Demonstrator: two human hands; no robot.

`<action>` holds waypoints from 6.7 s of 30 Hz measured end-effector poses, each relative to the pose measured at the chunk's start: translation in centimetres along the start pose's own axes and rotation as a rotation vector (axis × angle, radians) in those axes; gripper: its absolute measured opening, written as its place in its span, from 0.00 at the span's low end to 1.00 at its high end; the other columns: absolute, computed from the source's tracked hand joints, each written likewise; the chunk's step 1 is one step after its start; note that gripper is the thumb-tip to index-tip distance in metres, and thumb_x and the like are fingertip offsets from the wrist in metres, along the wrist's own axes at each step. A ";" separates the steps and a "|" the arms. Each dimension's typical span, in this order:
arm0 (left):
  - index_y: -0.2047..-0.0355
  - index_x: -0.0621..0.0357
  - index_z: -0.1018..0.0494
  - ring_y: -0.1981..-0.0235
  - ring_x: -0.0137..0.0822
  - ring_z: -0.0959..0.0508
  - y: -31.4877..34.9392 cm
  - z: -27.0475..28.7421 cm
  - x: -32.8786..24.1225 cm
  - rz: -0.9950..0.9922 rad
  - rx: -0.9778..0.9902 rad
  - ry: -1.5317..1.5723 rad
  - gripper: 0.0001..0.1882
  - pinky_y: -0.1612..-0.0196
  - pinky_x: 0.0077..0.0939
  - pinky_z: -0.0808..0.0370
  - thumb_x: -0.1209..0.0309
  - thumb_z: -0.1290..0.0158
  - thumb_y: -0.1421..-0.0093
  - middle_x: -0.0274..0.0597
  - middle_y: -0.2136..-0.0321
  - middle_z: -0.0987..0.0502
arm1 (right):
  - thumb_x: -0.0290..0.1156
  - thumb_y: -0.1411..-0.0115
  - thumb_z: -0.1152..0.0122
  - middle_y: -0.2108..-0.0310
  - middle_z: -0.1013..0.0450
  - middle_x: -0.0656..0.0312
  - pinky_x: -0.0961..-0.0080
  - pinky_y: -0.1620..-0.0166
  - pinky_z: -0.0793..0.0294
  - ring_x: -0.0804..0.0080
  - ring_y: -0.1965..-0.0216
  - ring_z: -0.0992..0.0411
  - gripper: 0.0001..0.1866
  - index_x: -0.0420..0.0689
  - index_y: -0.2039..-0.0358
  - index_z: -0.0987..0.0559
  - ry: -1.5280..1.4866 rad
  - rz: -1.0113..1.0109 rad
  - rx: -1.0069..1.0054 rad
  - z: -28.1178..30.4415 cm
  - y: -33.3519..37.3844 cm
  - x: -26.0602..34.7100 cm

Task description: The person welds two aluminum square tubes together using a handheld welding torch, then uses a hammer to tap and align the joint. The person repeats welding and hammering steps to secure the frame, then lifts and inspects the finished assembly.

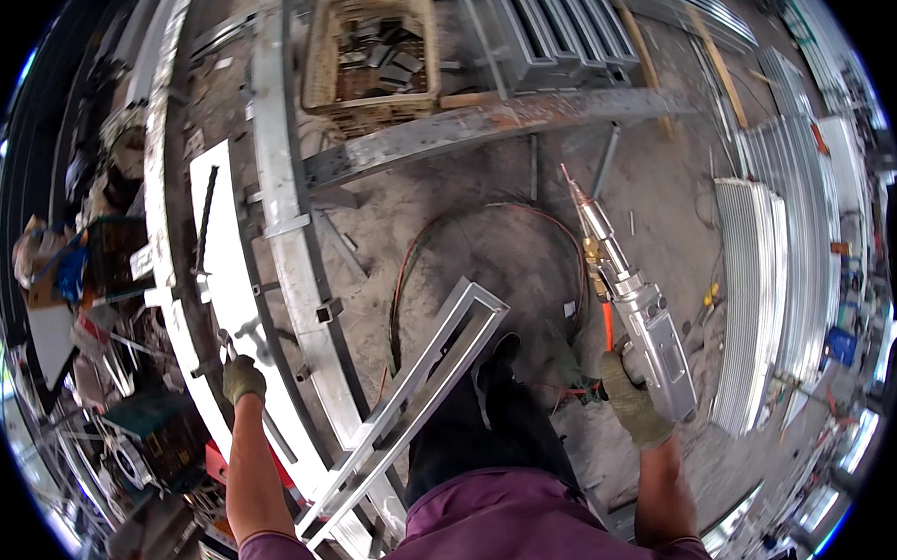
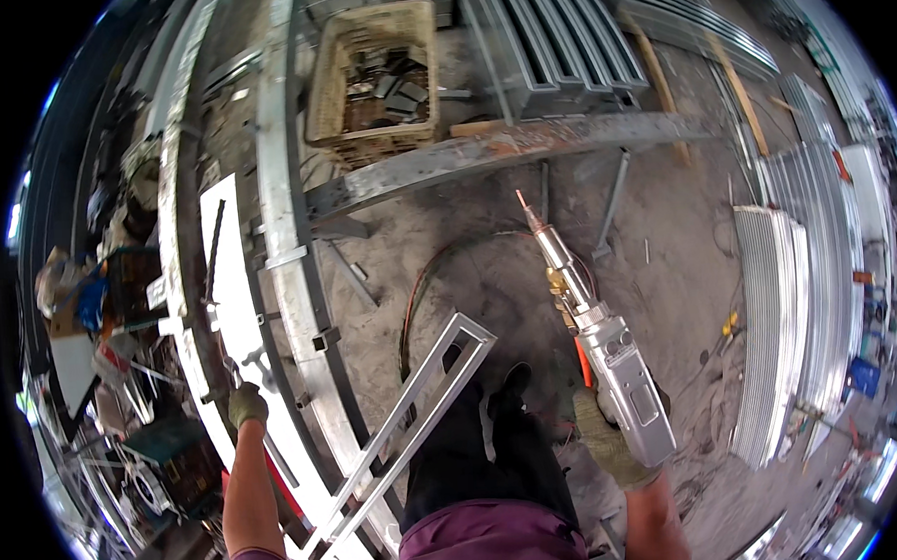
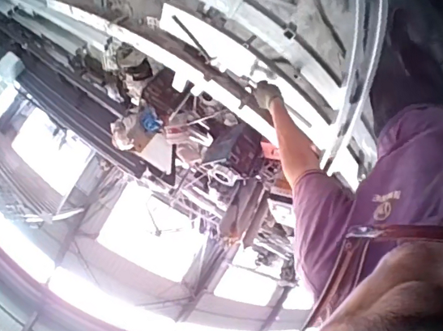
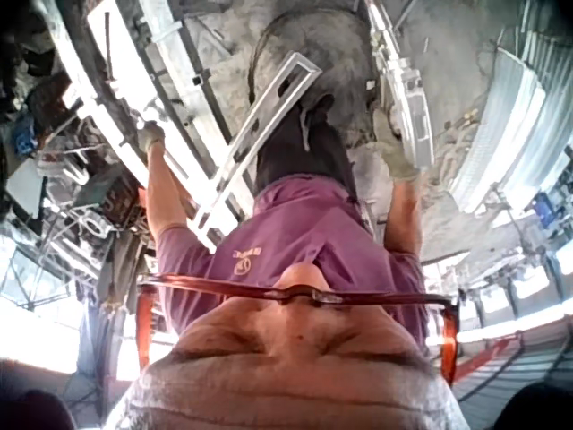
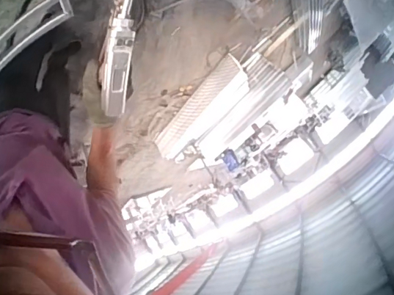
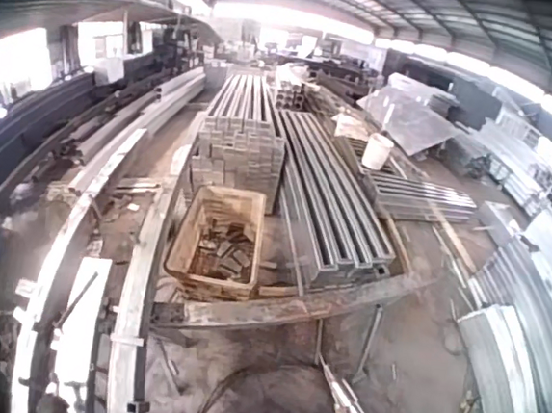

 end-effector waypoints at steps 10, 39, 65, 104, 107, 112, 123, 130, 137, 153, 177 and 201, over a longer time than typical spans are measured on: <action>0.54 0.49 0.12 0.46 0.60 0.16 -0.7 -1.6 -0.7 -0.009 0.013 -0.067 0.16 0.43 0.54 0.18 0.65 0.50 0.30 0.57 0.50 0.14 | 0.20 0.33 0.29 0.57 0.18 0.63 0.74 0.55 0.18 0.76 0.59 0.20 0.17 0.38 0.44 0.16 -0.288 -0.297 0.059 -2.3 3.4 -4.1; 0.41 0.56 0.19 0.33 0.48 0.23 -11.2 -5.7 10.1 -0.408 0.048 -1.429 0.23 0.29 0.43 0.30 0.54 0.50 0.24 0.48 0.36 0.20 | 0.22 0.38 0.27 0.58 0.18 0.59 0.68 0.56 0.19 0.68 0.59 0.19 0.19 0.37 0.45 0.17 -0.259 -0.261 0.004 -2.9 5.7 -13.2; 0.65 0.51 0.18 0.49 0.59 0.19 2.1 -4.9 2.7 0.023 -0.184 0.188 0.03 0.45 0.52 0.23 0.71 0.37 0.39 0.52 0.52 0.20 | 0.19 0.33 0.30 0.62 0.22 0.68 0.76 0.66 0.24 0.81 0.66 0.26 0.16 0.42 0.45 0.17 -0.291 -0.331 0.269 -6.2 1.6 -8.4; 0.39 0.59 0.24 0.47 0.40 0.19 18.6 4.8 -10.3 -0.409 -0.200 1.018 0.24 0.41 0.33 0.23 0.76 0.35 0.35 0.49 0.48 0.18 | 0.20 0.36 0.27 0.66 0.26 0.68 0.75 0.63 0.25 0.79 0.67 0.28 0.16 0.38 0.48 0.19 -0.302 -0.308 0.203 -3.3 -0.2 -1.0; 0.30 0.58 0.31 0.45 0.38 0.20 29.2 6.4 -19.0 -0.887 0.260 1.200 0.37 0.41 0.36 0.21 0.67 0.28 0.37 0.50 0.42 0.21 | 0.19 0.35 0.28 0.66 0.24 0.70 0.76 0.64 0.24 0.79 0.67 0.26 0.15 0.38 0.49 0.19 -0.398 -0.395 0.202 -3.4 -1.0 1.5; 0.28 0.61 0.36 0.58 0.51 0.13 41.6 6.8 -28.3 -0.924 1.112 0.889 0.42 0.56 0.44 0.17 0.55 0.31 0.34 0.57 0.59 0.15 | 0.24 0.34 0.28 0.69 0.25 0.66 0.74 0.69 0.25 0.78 0.72 0.28 0.13 0.38 0.51 0.18 -0.357 -0.277 0.150 -3.2 -1.7 4.4; 0.35 0.62 0.29 0.53 0.56 0.13 44.5 7.3 -24.8 -1.059 0.979 0.675 0.37 0.50 0.47 0.17 0.48 0.36 0.33 0.59 0.52 0.15 | 0.38 0.26 0.32 0.63 0.24 0.66 0.72 0.61 0.24 0.77 0.64 0.28 0.18 0.36 0.47 0.20 -0.624 -0.408 0.230 -4.3 2.9 -1.5; 0.34 0.61 0.34 0.43 0.63 0.21 31.5 5.5 -14.9 -0.784 -0.233 0.578 0.39 0.40 0.53 0.23 0.62 0.29 0.41 0.60 0.44 0.22 | 0.35 0.28 0.30 0.60 0.17 0.57 0.67 0.57 0.18 0.67 0.61 0.18 0.17 0.38 0.45 0.18 -0.484 -0.283 0.325 -4.8 5.7 -1.9; 0.34 0.62 0.28 0.42 0.59 0.19 24.9 2.4 -14.3 -0.593 0.500 0.428 0.34 0.37 0.48 0.23 0.59 0.36 0.37 0.60 0.41 0.21 | 0.32 0.28 0.31 0.62 0.21 0.60 0.69 0.58 0.22 0.71 0.62 0.23 0.13 0.38 0.49 0.19 -0.219 -0.027 0.295 -6.3 6.7 -0.7; 0.32 0.62 0.32 0.42 0.63 0.19 22.9 -1.7 -13.8 -0.709 0.470 0.413 0.35 0.38 0.51 0.22 0.61 0.38 0.36 0.63 0.42 0.20 | 0.41 0.26 0.32 0.74 0.27 0.70 0.75 0.73 0.29 0.82 0.75 0.30 0.16 0.39 0.51 0.19 -0.165 -0.198 0.239 -9.4 8.7 2.0; 0.29 0.62 0.33 0.38 0.61 0.22 22.9 -0.3 -14.2 -0.668 0.565 0.388 0.37 0.34 0.46 0.25 0.62 0.39 0.37 0.63 0.37 0.23 | 0.39 0.32 0.26 0.69 0.16 0.53 0.61 0.66 0.17 0.49 0.69 0.15 0.13 0.43 0.57 0.14 -0.025 -0.188 0.150 -10.8 8.8 3.5; 0.28 0.62 0.35 0.36 0.58 0.22 23.0 -0.2 -14.1 -0.680 0.560 0.365 0.38 0.33 0.45 0.26 0.63 0.38 0.35 0.60 0.36 0.24 | 0.39 0.33 0.26 0.71 0.16 0.54 0.61 0.67 0.17 0.50 0.70 0.15 0.11 0.44 0.59 0.12 0.019 -0.109 0.148 -10.9 8.4 4.0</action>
Point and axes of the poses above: each hand's wrist, its own y-axis away from the middle knuckle, its own z-axis out of the back of the hand, x = y × z, the point moved 2 cm from there along -y, towards the middle knuckle
